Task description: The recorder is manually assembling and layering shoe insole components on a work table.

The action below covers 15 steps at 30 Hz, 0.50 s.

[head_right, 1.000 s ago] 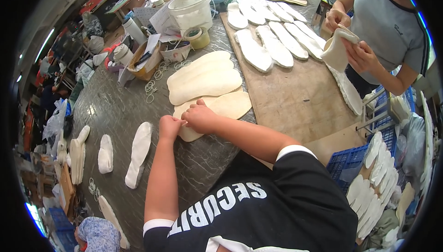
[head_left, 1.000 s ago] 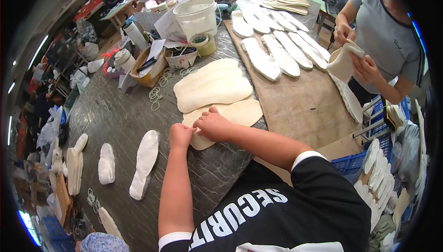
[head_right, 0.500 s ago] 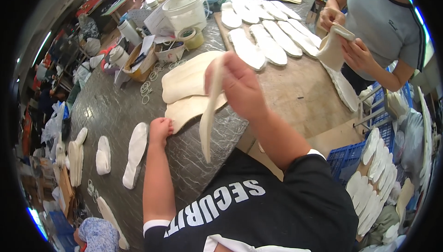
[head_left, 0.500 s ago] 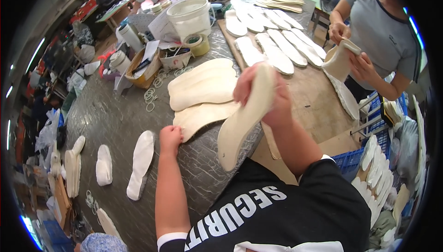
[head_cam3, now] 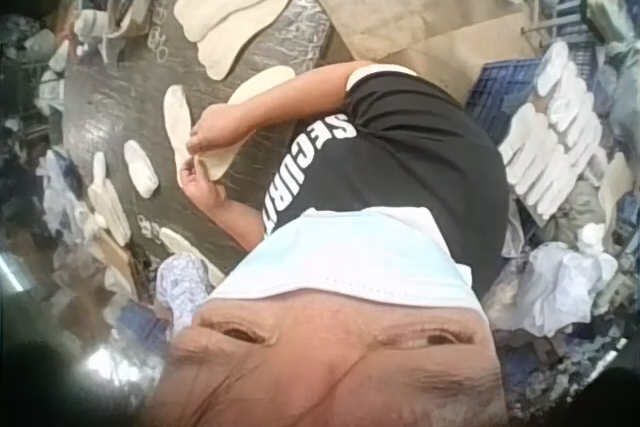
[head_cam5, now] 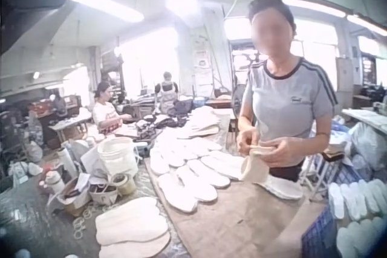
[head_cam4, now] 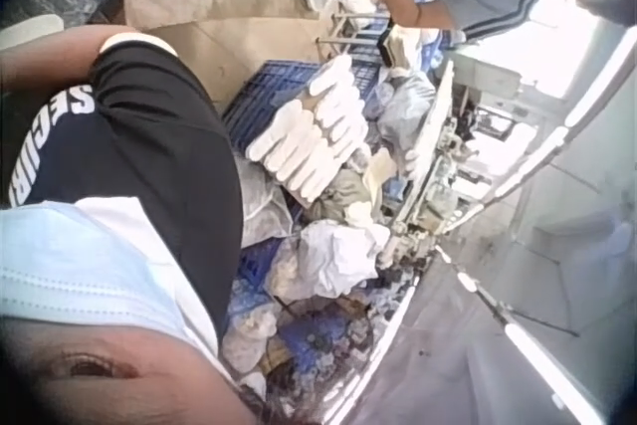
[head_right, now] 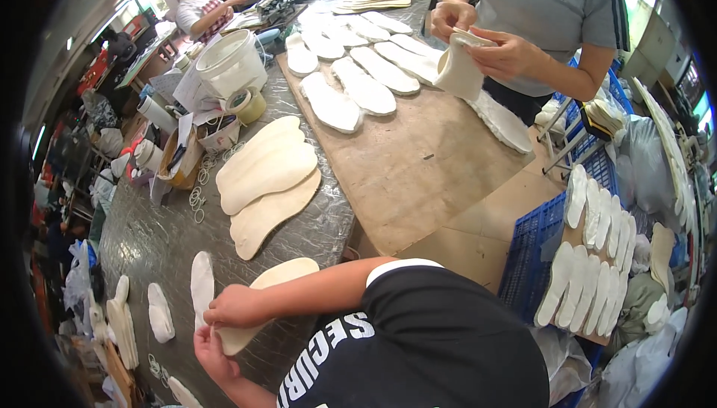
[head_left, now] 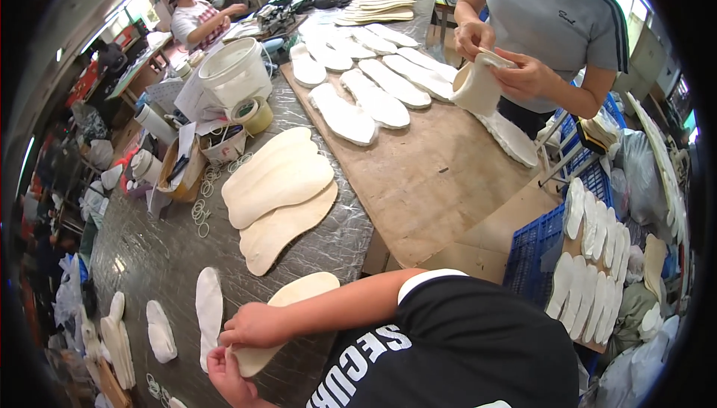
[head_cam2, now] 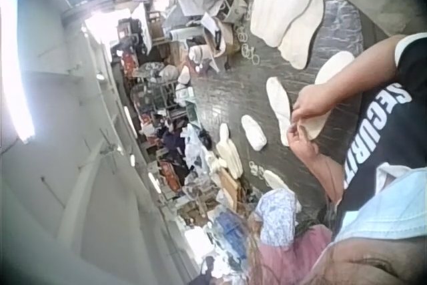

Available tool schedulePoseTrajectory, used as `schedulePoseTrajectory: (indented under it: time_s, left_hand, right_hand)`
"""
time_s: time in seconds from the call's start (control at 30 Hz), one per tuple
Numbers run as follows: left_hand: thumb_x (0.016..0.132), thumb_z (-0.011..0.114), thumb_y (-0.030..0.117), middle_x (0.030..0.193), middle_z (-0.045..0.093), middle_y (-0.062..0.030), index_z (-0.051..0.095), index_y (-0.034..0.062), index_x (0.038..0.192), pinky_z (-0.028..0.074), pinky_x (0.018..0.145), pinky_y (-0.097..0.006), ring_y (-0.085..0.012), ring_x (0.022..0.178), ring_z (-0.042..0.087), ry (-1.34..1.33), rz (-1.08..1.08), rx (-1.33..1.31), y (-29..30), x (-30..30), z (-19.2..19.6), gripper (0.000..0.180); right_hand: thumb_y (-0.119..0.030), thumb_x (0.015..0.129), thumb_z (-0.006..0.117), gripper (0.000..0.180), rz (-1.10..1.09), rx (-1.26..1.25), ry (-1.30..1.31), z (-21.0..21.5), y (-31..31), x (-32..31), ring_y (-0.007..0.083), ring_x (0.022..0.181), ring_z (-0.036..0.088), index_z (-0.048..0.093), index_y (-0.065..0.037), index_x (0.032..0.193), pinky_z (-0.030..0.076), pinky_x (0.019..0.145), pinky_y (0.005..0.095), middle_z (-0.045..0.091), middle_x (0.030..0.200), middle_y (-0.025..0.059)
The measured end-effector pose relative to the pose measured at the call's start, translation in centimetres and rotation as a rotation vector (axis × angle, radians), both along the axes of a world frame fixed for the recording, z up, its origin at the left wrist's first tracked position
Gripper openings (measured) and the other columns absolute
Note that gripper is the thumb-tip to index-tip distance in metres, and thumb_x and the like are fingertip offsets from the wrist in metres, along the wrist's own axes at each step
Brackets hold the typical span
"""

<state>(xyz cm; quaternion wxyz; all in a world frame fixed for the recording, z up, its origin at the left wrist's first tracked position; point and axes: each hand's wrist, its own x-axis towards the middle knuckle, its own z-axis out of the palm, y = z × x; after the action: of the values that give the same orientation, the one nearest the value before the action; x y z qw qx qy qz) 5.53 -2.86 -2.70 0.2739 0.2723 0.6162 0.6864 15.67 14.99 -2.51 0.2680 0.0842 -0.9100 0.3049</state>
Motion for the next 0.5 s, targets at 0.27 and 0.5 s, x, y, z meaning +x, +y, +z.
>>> schedulePoseTrajectory:
  time_s: [0.27,0.5]
  left_hand:
    - [0.096,0.046,0.008,0.104,0.062,-0.0187,0.056,-0.0059,0.121,0.048,0.084,-0.035,-0.0257,0.094,0.06,0.166,0.33,-0.388,-6.1,0.4,-0.4,0.03]
    - [0.092,0.052,0.014,0.098,0.068,-0.0212,0.064,-0.0059,0.105,0.05,0.081,-0.039,-0.035,0.088,0.065,0.8,0.293,-0.983,-8.2,-0.8,1.8,0.027]
  right_hand:
    - [-0.022,0.079,0.072,0.028,-0.009,-0.192,0.171,-0.4,3.8,7.0,0.033,0.099,0.057,0.061,-0.008,0.101,0.045,0.085,0.0432,0.059,0.103,0.0125]
    - [-0.007,0.086,0.062,0.005,-1.008,-0.291,0.307,-2.1,11.9,24.7,0.0334,0.077,0.062,0.064,-0.002,0.086,0.051,0.071,0.0398,0.064,0.084,0.0157]
